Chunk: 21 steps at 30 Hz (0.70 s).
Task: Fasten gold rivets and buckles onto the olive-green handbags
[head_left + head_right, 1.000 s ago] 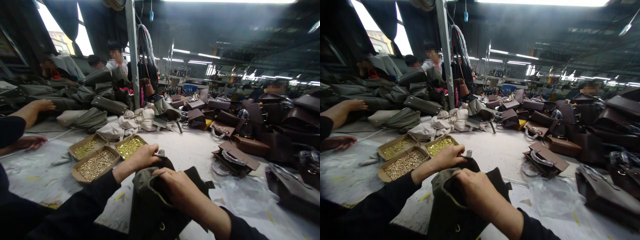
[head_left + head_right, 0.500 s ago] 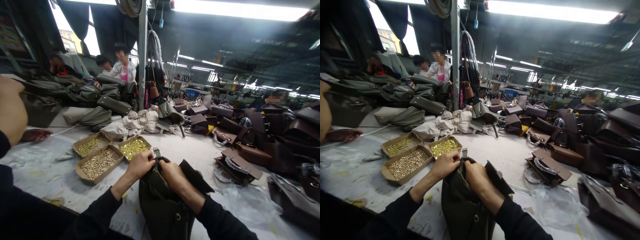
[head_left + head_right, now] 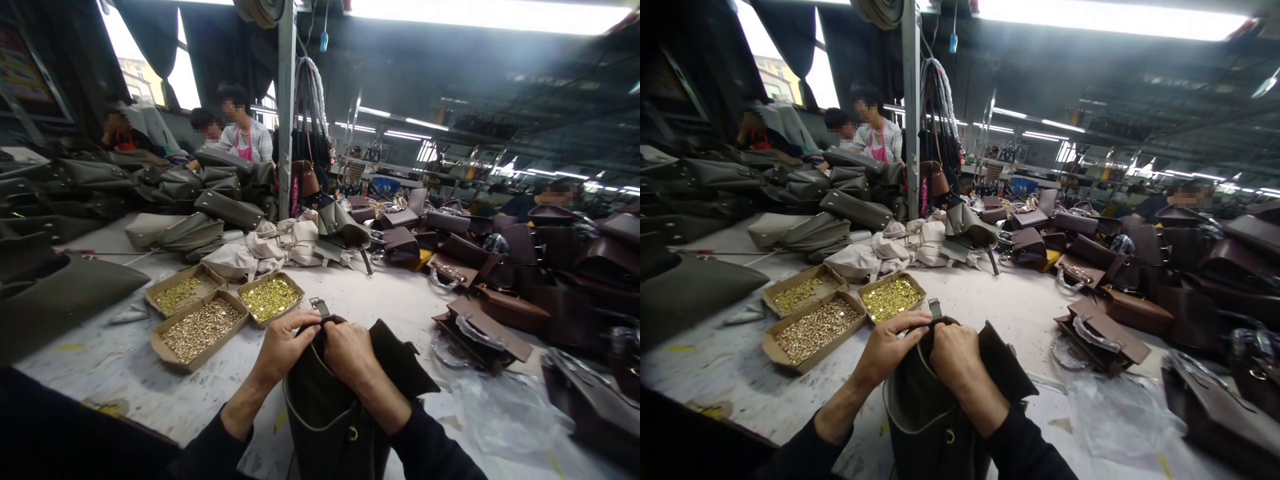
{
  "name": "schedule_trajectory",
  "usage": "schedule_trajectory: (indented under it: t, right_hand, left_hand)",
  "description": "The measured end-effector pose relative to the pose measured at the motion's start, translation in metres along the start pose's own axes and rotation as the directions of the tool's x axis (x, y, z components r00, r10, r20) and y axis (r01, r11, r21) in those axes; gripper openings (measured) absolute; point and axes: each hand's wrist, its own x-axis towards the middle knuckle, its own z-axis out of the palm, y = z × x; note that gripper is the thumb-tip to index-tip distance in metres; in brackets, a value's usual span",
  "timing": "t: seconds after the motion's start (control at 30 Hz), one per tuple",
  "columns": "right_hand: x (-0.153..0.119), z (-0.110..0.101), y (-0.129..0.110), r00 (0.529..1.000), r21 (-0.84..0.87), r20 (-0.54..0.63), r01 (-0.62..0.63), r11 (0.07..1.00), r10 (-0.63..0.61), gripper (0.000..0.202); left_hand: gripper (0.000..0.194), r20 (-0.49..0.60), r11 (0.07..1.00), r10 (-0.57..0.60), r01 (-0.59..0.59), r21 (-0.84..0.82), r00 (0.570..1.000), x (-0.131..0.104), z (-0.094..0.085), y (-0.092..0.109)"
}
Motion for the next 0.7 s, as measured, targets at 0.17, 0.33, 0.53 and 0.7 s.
schedule_trajectory:
  t: [0.17, 0.33, 0.53, 0.7]
  right_hand:
    - [0.006, 0.005, 0.006, 1.0, 0.082, 0.003, 0.012, 0.997, -0.012, 0.028]
    - [-0.007, -0.015, 0.034, 0.975, 0.27, 0.08, 0.179, 0.946, -0.207, 0.029]
    - [-0.058, -0.018, 0.073, 0.969, 0.265, 0.108, 0.186, 0.946, -0.221, 0.018]
    - [-0.059, 0.027, 0.061, 0.953, 0.398, 0.188, 0.148, 0.905, -0.239, 0.024]
  left_hand:
    - [0.02, 0.049, 0.999, -0.006, 0.004, 0.044, 0.999, 0.002, -0.003, 0.001]
    - [0.022, 0.131, 0.979, -0.012, -0.015, 0.203, 0.991, 0.001, -0.013, 0.008]
    - [0.016, 0.167, 0.983, -0.108, 0.081, 0.163, 0.98, -0.001, -0.016, 0.011]
    - [0.014, 0.075, 0.993, -0.074, 0.08, -0.088, 0.994, 0.01, 0.004, -0.001]
